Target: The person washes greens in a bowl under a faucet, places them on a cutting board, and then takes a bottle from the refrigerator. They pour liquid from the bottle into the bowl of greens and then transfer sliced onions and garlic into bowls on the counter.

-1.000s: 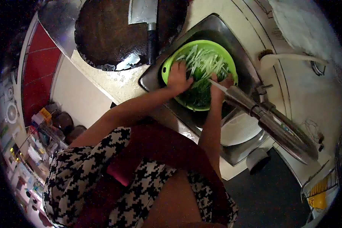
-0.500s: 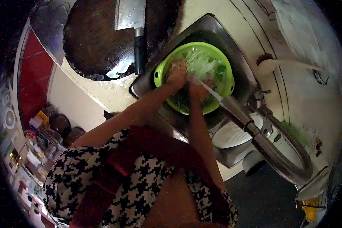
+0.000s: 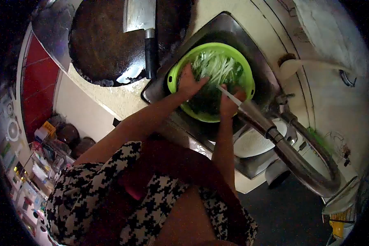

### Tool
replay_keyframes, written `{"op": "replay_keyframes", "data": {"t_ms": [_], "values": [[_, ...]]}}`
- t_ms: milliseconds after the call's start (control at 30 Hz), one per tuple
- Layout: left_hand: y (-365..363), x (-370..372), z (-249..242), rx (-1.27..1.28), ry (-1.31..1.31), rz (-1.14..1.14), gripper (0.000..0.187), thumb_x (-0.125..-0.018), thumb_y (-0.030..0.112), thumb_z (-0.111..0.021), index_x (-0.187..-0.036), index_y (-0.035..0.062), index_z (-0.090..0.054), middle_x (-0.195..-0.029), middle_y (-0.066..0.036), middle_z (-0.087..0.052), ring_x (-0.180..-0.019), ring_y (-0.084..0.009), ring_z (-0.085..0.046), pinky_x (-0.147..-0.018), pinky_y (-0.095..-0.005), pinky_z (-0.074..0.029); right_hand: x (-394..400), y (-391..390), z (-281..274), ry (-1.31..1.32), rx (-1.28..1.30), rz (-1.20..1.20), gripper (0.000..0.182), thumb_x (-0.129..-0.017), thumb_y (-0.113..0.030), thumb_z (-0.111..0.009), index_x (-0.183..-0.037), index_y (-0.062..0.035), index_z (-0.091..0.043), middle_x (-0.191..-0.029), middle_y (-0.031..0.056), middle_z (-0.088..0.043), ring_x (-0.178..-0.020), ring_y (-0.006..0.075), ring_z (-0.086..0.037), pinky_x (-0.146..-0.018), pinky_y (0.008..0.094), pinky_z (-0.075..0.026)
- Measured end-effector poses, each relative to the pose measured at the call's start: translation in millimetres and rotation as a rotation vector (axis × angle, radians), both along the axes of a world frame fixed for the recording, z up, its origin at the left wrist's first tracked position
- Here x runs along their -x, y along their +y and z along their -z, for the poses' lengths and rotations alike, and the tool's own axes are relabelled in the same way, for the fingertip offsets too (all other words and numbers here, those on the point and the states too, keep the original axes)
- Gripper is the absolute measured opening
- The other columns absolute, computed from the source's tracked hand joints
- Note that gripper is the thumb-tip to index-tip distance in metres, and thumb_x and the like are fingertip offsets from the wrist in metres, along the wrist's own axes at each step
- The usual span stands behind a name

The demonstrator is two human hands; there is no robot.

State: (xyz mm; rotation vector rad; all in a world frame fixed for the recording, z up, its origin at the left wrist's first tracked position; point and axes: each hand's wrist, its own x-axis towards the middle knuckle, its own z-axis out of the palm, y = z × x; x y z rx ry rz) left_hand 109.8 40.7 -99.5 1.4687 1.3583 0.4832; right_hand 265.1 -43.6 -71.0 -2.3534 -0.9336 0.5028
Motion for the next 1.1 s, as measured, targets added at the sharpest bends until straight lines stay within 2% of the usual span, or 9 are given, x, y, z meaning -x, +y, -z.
{"op": "replay_keyframes", "data": {"t_ms": [100, 300, 467, 567, 667, 767, 933, 1000, 1100], "values": [[0, -8, 10, 0.133, -0.192, -0.089, 0.088, -0.067, 0.040, -0.074, -0.129, -0.0037, -0.028, -0.126, -0.018, -0.041, -0.118, -0.0278, -0.040, -0.097, -0.0389, -0.035, -6, 24, -31, 0.363, -0.036, -0.014, 0.081, -0.074, -0.056, -0.058, -0.125, 0.0039, -0.036, -0.124, 0.0232, -0.042, -0.109, 0.0338, -0.046, -0.093, 0.0402, -0.037], [29, -16, 6, 0.690, -0.502, 0.078, 0.091, -0.066, 0.040, -0.075, -0.132, -0.0006, -0.027, -0.127, -0.014, -0.043, -0.117, -0.0250, -0.042, -0.099, -0.0368, -0.033, -21, 41, 11, 0.711, 0.367, -0.213, 0.068, -0.088, -0.043, -0.043, -0.140, -0.0091, -0.016, -0.137, 0.0108, -0.033, -0.121, 0.0240, -0.037, -0.101, 0.0318, -0.029], [31, -25, 15, 0.847, -0.438, 0.232, 0.099, -0.064, 0.032, -0.079, -0.136, 0.0002, -0.020, -0.133, -0.013, -0.037, -0.123, -0.0243, -0.035, -0.101, -0.0353, -0.030, 0, 33, -3, 1.115, 0.184, 0.112, 0.059, -0.094, -0.033, -0.035, -0.139, -0.0028, -0.013, -0.140, 0.0082, -0.026, -0.129, 0.0190, -0.024, -0.104, 0.0277, -0.024], [24, -23, 8, 0.664, -0.503, 0.349, 0.107, -0.061, 0.031, -0.081, -0.137, 0.0014, -0.013, -0.135, -0.012, -0.033, -0.125, -0.0241, -0.032, -0.103, -0.0347, -0.027, 9, 12, 16, 1.034, -0.225, 0.213, 0.078, -0.086, -0.058, -0.040, -0.136, -0.0001, -0.023, -0.138, 0.0121, -0.027, -0.125, 0.0233, -0.028, -0.102, 0.0346, -0.024], [24, -25, -29, 0.531, -0.458, 0.481, 0.134, -0.049, 0.035, -0.086, -0.136, -0.0043, 0.009, -0.137, -0.018, -0.027, -0.126, -0.0266, -0.029, -0.104, -0.0324, -0.024, 20, -4, 14, 0.959, -0.386, 0.321, 0.076, -0.088, -0.057, -0.033, -0.137, -0.0005, -0.019, -0.138, 0.0118, -0.027, -0.125, 0.0225, -0.029, -0.102, 0.0343, -0.023], [12, -28, -23, 0.472, -0.564, 0.438, 0.133, -0.048, 0.030, -0.087, -0.137, -0.0010, 0.007, -0.137, -0.016, -0.028, -0.125, -0.0261, -0.030, -0.104, -0.0330, -0.025, 43, 9, -62, 0.978, -0.377, 0.359, 0.074, -0.089, -0.057, -0.030, -0.135, 0.0002, -0.022, -0.134, 0.0123, -0.031, -0.121, 0.0213, -0.031, -0.101, 0.0332, -0.025], [13, -27, -45, 0.523, -0.694, 0.346, 0.109, -0.054, 0.021, -0.083, -0.137, 0.0025, -0.014, -0.130, -0.012, -0.040, -0.118, -0.0233, -0.040, -0.099, -0.0315, -0.032, 17, -23, 46, 0.817, -0.350, 0.406, 0.066, -0.090, -0.053, -0.032, -0.127, 0.0019, -0.035, -0.125, 0.0125, -0.038, -0.113, 0.0200, -0.036, -0.098, 0.0324, -0.027], [17, -20, -86, 0.536, -0.829, 0.284, 0.083, -0.061, 0.011, -0.075, -0.131, 0.0020, -0.030, -0.121, -0.009, -0.049, -0.111, -0.0202, -0.047, -0.095, -0.0306, -0.036, 47, -2, -22, 0.592, -0.449, 0.149, 0.061, -0.090, -0.047, -0.035, -0.124, 0.0038, -0.039, -0.127, 0.0158, -0.038, -0.115, 0.0244, -0.035, -0.099, 0.0354, -0.025], [19, -19, -84, 0.545, -0.843, 0.235, 0.076, -0.061, 0.007, -0.070, -0.128, 0.0015, -0.034, -0.119, -0.009, -0.050, -0.108, -0.0189, -0.048, -0.093, -0.0313, -0.038, 66, 11, -76, 0.229, -0.480, -0.105, 0.057, -0.090, -0.040, -0.038, -0.124, 0.0054, -0.038, -0.131, 0.0202, -0.035, -0.120, 0.0313, -0.032, -0.101, 0.0395, -0.022]]}}
